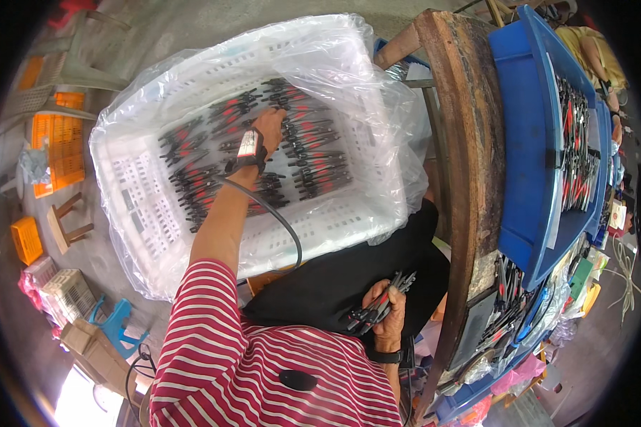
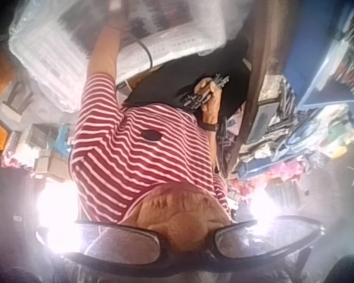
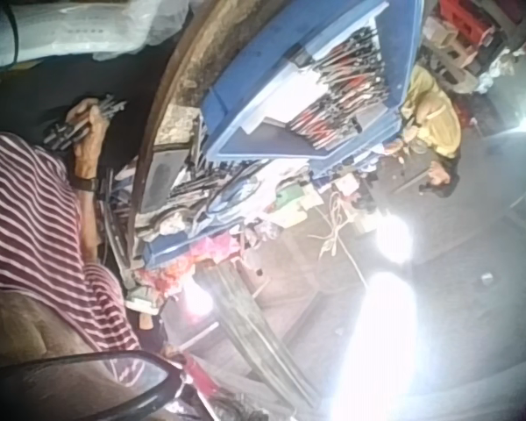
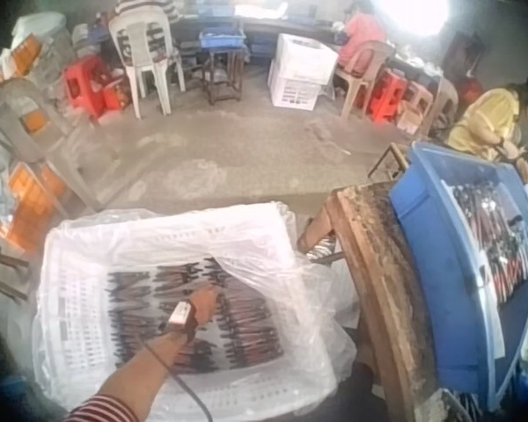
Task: The person uses a blue heat gun to apply heat to the tip of each pen, then places the heated pens into a white basket. The process is repeated for multiple pens in a repetitive cycle.
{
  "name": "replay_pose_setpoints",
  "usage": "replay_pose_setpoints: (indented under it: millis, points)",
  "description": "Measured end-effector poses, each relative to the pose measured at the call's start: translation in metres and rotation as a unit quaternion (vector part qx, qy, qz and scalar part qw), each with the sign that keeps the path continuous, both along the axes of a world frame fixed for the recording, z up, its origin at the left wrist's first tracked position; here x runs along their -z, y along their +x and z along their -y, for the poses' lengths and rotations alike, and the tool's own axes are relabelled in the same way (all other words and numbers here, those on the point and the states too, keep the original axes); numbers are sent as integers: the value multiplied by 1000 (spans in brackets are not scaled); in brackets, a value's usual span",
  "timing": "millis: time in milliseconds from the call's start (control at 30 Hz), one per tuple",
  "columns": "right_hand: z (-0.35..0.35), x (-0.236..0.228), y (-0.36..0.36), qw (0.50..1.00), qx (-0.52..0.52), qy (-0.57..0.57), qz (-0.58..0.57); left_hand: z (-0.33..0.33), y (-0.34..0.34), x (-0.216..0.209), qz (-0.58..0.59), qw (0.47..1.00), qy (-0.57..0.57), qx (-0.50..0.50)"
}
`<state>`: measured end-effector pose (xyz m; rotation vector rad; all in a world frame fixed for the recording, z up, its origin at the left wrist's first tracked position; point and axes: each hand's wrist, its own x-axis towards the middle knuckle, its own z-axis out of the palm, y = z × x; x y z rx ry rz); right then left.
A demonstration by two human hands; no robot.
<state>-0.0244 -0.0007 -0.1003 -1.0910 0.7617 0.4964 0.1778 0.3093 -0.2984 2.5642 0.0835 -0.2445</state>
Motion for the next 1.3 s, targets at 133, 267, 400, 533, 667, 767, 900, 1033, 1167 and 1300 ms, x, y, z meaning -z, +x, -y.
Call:
replay_pose_setpoints:
  millis: [133,267,400,533,667,767,900,1033,1167,1300]
  points:
    - [1,0,-1,1000,-4,-2,3,-1,-3,8,36,998,-44,0]
    - [3,1,-2,1000,-5,10,1,-2,-2,16,22,989,-136,-46]
    - [3,2,-3,1000,-1,14,3,4,6,15,105,989,-78,-62]
    - [4,3,-2,1000,-4,24,-4,10,15,11,116,993,1,-33]
    - [3,2,-2,1000,5,12,-3,17,19,14,138,987,82,0]
    - [2,2,-1,1000,1,11,-4,24,23,19,152,968,201,3]
    - [1,1,0,1000,1,3,-4,26,22,21,127,961,245,27]
    - [1,0,0,1000,2,2,-7,23,16,24,136,951,274,52]
    - [2,-1,0,1000,-8,3,-8,20,17,31,120,968,213,57]
    - [0,1,0,1000,0,-2,0,16,16,34,136,973,174,65]
